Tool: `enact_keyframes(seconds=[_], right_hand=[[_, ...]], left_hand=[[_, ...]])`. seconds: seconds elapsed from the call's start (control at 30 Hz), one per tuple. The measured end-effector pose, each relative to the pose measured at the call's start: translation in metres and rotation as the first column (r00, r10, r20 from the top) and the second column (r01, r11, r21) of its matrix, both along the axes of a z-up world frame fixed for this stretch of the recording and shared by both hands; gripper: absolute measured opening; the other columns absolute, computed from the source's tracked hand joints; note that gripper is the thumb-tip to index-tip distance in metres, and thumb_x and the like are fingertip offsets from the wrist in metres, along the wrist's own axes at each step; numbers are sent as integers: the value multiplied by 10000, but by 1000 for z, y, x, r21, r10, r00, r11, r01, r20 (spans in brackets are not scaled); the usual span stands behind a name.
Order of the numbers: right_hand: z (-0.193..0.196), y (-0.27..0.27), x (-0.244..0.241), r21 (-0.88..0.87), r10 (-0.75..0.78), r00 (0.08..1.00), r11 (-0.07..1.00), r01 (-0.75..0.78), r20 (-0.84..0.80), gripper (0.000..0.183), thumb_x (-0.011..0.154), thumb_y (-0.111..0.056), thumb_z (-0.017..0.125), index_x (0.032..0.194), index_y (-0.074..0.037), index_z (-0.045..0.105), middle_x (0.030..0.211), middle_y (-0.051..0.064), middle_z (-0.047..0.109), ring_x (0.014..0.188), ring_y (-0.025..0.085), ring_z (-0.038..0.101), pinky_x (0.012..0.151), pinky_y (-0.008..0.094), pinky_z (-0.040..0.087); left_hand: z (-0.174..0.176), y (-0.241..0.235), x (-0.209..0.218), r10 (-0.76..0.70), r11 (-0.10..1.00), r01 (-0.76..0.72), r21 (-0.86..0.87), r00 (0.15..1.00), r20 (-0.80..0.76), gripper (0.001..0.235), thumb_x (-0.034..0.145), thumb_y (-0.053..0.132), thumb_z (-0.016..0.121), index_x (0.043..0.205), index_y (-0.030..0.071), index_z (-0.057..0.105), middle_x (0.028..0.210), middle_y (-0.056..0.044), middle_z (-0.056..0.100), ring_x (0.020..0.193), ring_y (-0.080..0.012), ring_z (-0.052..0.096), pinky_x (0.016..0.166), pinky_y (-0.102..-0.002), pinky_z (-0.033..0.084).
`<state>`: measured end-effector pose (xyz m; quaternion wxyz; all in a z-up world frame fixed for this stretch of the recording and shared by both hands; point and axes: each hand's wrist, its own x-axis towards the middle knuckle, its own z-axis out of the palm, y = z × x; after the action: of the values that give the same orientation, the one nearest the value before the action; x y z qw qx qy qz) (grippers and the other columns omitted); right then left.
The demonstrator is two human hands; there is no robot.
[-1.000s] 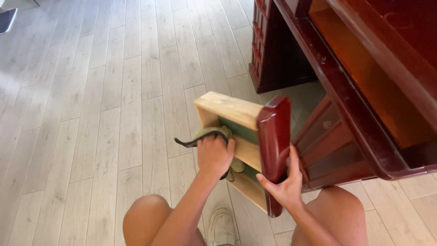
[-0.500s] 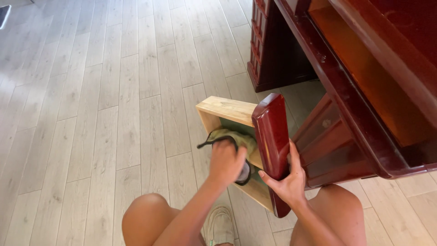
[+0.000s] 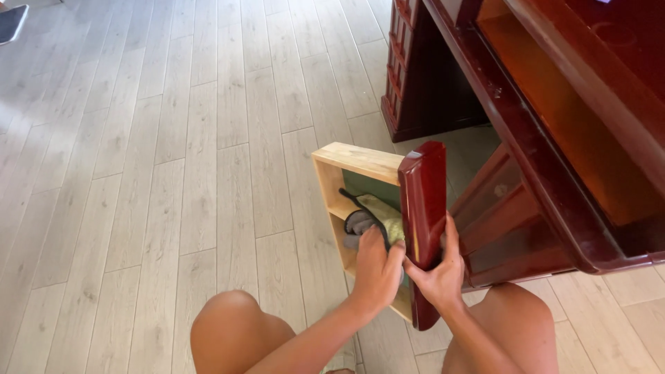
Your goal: Wiping a wooden desk and its removable drawer with a microfiber cloth.
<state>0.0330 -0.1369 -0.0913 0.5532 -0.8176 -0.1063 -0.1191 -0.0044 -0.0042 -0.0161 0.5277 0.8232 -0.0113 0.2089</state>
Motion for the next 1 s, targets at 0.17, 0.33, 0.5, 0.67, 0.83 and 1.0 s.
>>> enact_keyframes(seconds=[0.17,0.33,0.5,0.67,0.83,1.0], right_hand=[[10,2,0,19,39,999,999,-38,-29,1121,623,-127,864,1574,-1,284,1260,251,667,1011,321,726,827,385,595],[13,0,4,134,-3,998,991,12,-62,1011,720,-102,798,1555,65,253,1415,257,510,1158,321,603,944,393,518],[7,-1,1,159,-19,999,987,25,-39,1062,698,-62,804,1562,43,195,1354,262,491,1070,331,616,850,416,554],[-11,5,0,139,-41,991,990,23,128,1106,635,-130,866,1527,33,231,1304,250,537,1060,338,638,883,425,558],[-13,6,-3,166,-39,992,986,18,124,1090,637,-98,850,1519,25,222,1297,205,510,1013,314,633,829,400,560],[-10,4,-1,174,-44,990,985,21,133,1074,627,-82,849,1505,25,238,1309,162,471,1018,289,604,828,377,542]], left_hand=[[-85,9,-9,130,913,-204,-353,966,-223,465,1045,296,362,1207,-60,614,1143,-134,600,1113,-247,565,1040,-361,424],[35,45,4,190,35,-349,-936,922,-337,496,1001,357,379,1267,-28,544,1281,-167,600,1167,-251,539,1053,-390,392],[51,94,13,473,130,-159,-979,877,-80,286,1027,310,390,1051,58,522,1012,-52,551,889,-148,460,844,-320,374],[60,71,19,275,104,-386,-917,897,-346,585,951,364,354,1366,-34,460,1432,-180,533,1290,-262,478,1114,-401,336],[8,57,15,136,252,-344,-905,938,-319,285,961,264,400,1086,35,516,1085,-128,579,1006,-227,496,929,-390,377],[-6,44,17,-106,201,-137,-970,981,-161,335,845,128,387,1055,-54,574,1168,-194,649,1091,-288,559,1111,-457,405]])
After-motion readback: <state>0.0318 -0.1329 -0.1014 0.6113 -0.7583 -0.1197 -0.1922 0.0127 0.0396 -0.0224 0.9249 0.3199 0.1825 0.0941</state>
